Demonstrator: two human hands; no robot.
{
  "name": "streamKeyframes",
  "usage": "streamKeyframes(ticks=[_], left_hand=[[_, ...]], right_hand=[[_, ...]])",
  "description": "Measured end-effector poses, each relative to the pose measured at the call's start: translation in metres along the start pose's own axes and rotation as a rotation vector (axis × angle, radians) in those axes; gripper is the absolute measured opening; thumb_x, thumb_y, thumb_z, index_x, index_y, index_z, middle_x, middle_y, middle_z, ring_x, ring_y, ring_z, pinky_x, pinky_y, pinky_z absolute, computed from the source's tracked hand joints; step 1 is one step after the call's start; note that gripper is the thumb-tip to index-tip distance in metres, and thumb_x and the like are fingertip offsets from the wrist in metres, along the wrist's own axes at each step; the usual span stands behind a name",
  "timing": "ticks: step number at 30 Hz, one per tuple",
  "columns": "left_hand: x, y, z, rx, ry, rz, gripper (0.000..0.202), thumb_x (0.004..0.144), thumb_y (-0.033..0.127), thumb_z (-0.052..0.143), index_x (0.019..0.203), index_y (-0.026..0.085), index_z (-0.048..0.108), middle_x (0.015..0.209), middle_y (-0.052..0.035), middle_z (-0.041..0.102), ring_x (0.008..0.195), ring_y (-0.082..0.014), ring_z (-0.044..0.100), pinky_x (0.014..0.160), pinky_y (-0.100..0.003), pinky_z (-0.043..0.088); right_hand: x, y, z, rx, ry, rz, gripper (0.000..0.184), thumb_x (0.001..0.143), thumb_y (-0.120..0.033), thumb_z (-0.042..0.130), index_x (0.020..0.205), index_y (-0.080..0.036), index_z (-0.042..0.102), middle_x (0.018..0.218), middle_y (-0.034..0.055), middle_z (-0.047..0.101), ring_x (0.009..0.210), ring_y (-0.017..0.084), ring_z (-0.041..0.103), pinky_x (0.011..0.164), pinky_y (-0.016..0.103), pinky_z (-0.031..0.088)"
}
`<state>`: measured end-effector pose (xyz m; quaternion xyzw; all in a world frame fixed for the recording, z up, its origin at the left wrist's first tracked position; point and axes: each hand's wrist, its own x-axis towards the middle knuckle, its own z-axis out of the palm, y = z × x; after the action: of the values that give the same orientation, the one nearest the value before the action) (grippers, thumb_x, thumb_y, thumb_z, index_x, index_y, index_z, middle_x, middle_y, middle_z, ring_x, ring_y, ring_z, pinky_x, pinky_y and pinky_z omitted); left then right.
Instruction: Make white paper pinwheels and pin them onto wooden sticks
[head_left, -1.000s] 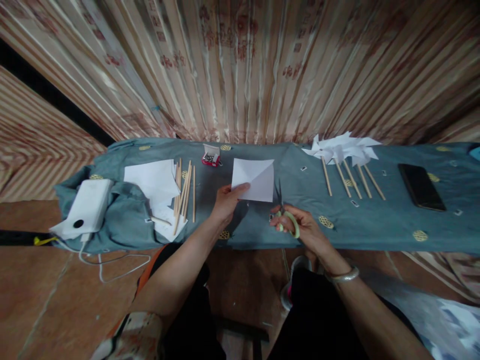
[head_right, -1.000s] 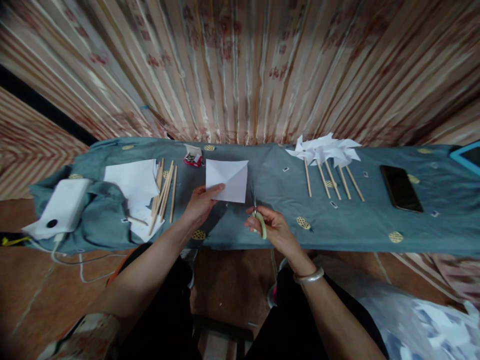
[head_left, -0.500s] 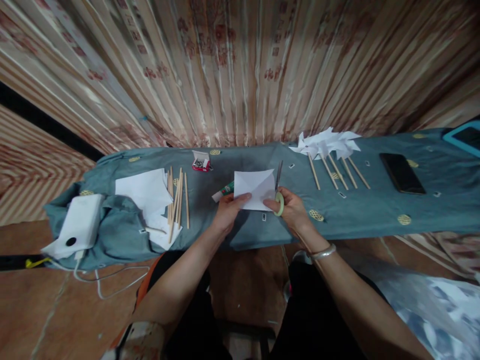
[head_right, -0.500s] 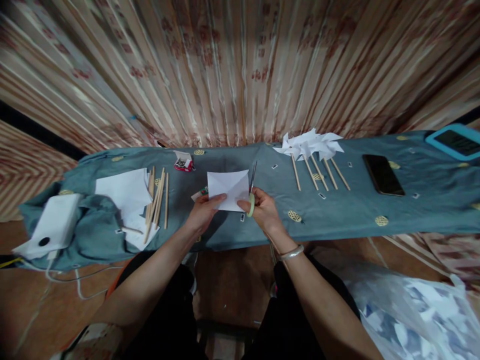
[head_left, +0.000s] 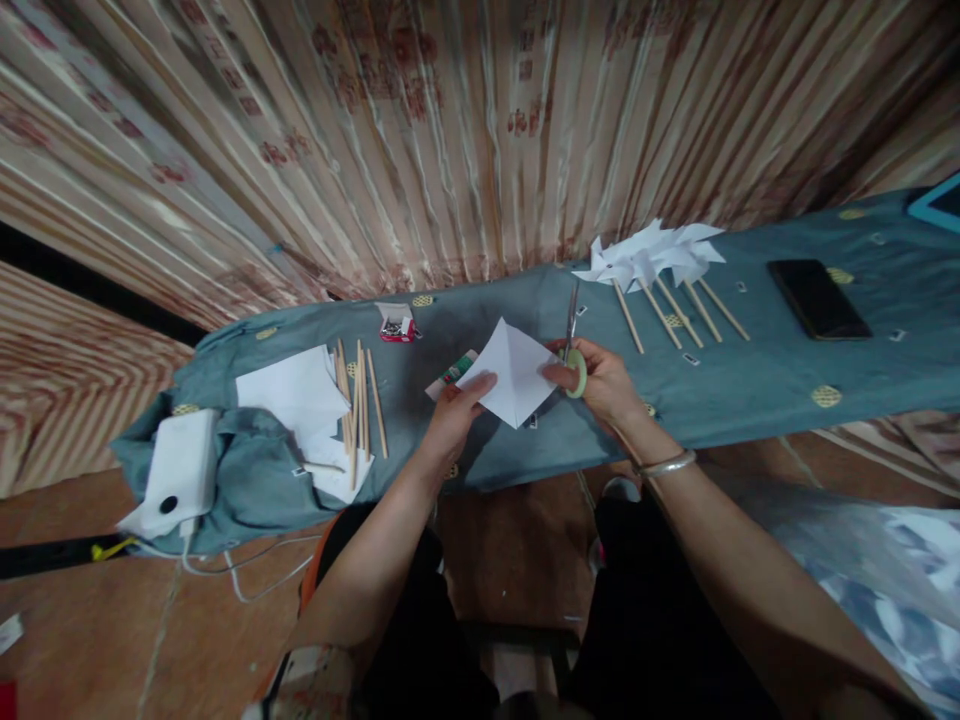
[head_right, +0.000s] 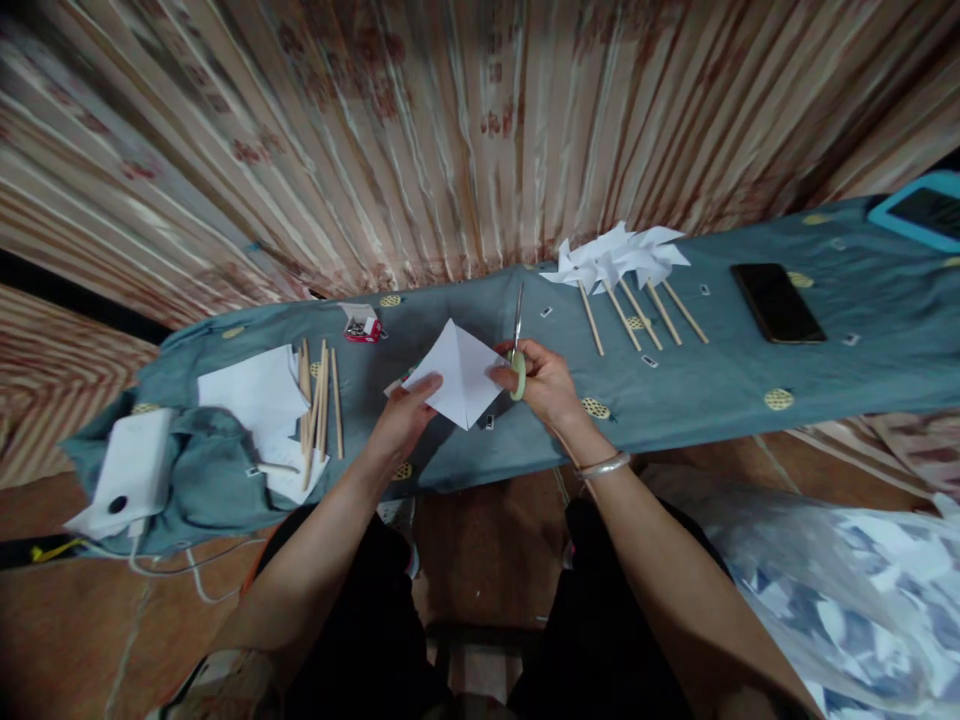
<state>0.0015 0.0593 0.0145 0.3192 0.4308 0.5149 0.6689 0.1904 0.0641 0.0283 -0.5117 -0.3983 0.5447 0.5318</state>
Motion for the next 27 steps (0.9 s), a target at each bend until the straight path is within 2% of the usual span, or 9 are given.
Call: streamKeyframes(ticks=[3, 5, 9, 12, 16, 21, 27], left_hand=[[0.002, 0.011, -0.004, -0.007, -0.047, -0.005, 0.04, 0.058, 0.046, 0.086, 0.08, 0.015, 0.076, 0.081, -0.0067, 0.075, 0.078, -0.0205, 0.068, 0.075, -0.03, 0.049], [0.003, 0.016, -0.006, 0.02, -0.081, -0.014, 0.04, 0.061, 0.045, 0.084, 0.086, 0.015, 0.077, 0.081, -0.0065, 0.076, 0.078, -0.021, 0.068, 0.074, -0.03, 0.049], [0.004, 0.017, -0.007, 0.095, -0.115, -0.032, 0.038, 0.061, 0.037, 0.085, 0.092, 0.017, 0.077, 0.081, -0.0038, 0.076, 0.076, -0.0184, 0.068, 0.072, -0.028, 0.048], [0.003, 0.014, -0.006, 0.106, -0.132, -0.027, 0.036, 0.063, 0.043, 0.083, 0.087, 0.017, 0.076, 0.082, -0.0042, 0.076, 0.079, -0.0191, 0.069, 0.073, -0.028, 0.049], [0.003, 0.011, -0.005, 0.128, -0.133, -0.03, 0.039, 0.062, 0.053, 0.082, 0.072, 0.016, 0.073, 0.073, -0.0059, 0.074, 0.072, -0.0211, 0.068, 0.068, -0.03, 0.05], [0.002, 0.01, -0.002, 0.218, -0.097, -0.064, 0.034, 0.052, 0.042, 0.089, 0.068, 0.015, 0.075, 0.066, -0.0061, 0.072, 0.06, -0.0199, 0.064, 0.059, -0.03, 0.047], [0.002, 0.007, -0.004, 0.294, -0.067, -0.01, 0.028, 0.051, 0.034, 0.09, 0.069, 0.016, 0.078, 0.068, -0.0053, 0.073, 0.057, -0.0168, 0.061, 0.057, -0.029, 0.046]], right_hand=[[0.0, -0.007, -0.008, -0.04, -0.082, -0.009, 0.043, 0.047, -0.034, 0.09, 0.081, -0.022, 0.068, 0.062, -0.0067, 0.063, 0.055, 0.009, 0.053, 0.051, 0.022, 0.042], [0.0, -0.009, -0.013, -0.064, -0.154, 0.013, 0.043, 0.048, -0.033, 0.09, 0.082, -0.021, 0.068, 0.063, -0.0061, 0.064, 0.056, 0.01, 0.054, 0.051, 0.021, 0.043], [0.0, -0.01, -0.018, -0.11, -0.251, 0.047, 0.044, 0.049, -0.033, 0.089, 0.085, -0.019, 0.068, 0.063, -0.0054, 0.064, 0.055, 0.01, 0.054, 0.05, 0.021, 0.043], [0.001, -0.01, -0.018, -0.12, -0.288, 0.066, 0.045, 0.048, -0.031, 0.089, 0.086, -0.018, 0.068, 0.065, -0.0042, 0.066, 0.058, 0.011, 0.057, 0.053, 0.022, 0.046], [0.0, -0.012, -0.015, -0.137, -0.317, 0.089, 0.042, 0.048, -0.026, 0.087, 0.085, -0.018, 0.068, 0.063, -0.0043, 0.066, 0.057, 0.011, 0.058, 0.053, 0.022, 0.046], [0.001, -0.013, -0.013, -0.147, -0.314, 0.065, 0.036, 0.048, -0.023, 0.085, 0.08, -0.018, 0.069, 0.061, -0.0046, 0.065, 0.055, 0.011, 0.056, 0.05, 0.022, 0.043], [0.004, -0.009, -0.012, -0.144, -0.231, 0.03, 0.039, 0.047, -0.026, 0.087, 0.081, -0.018, 0.069, 0.058, -0.0064, 0.062, 0.052, 0.01, 0.054, 0.049, 0.022, 0.041]])
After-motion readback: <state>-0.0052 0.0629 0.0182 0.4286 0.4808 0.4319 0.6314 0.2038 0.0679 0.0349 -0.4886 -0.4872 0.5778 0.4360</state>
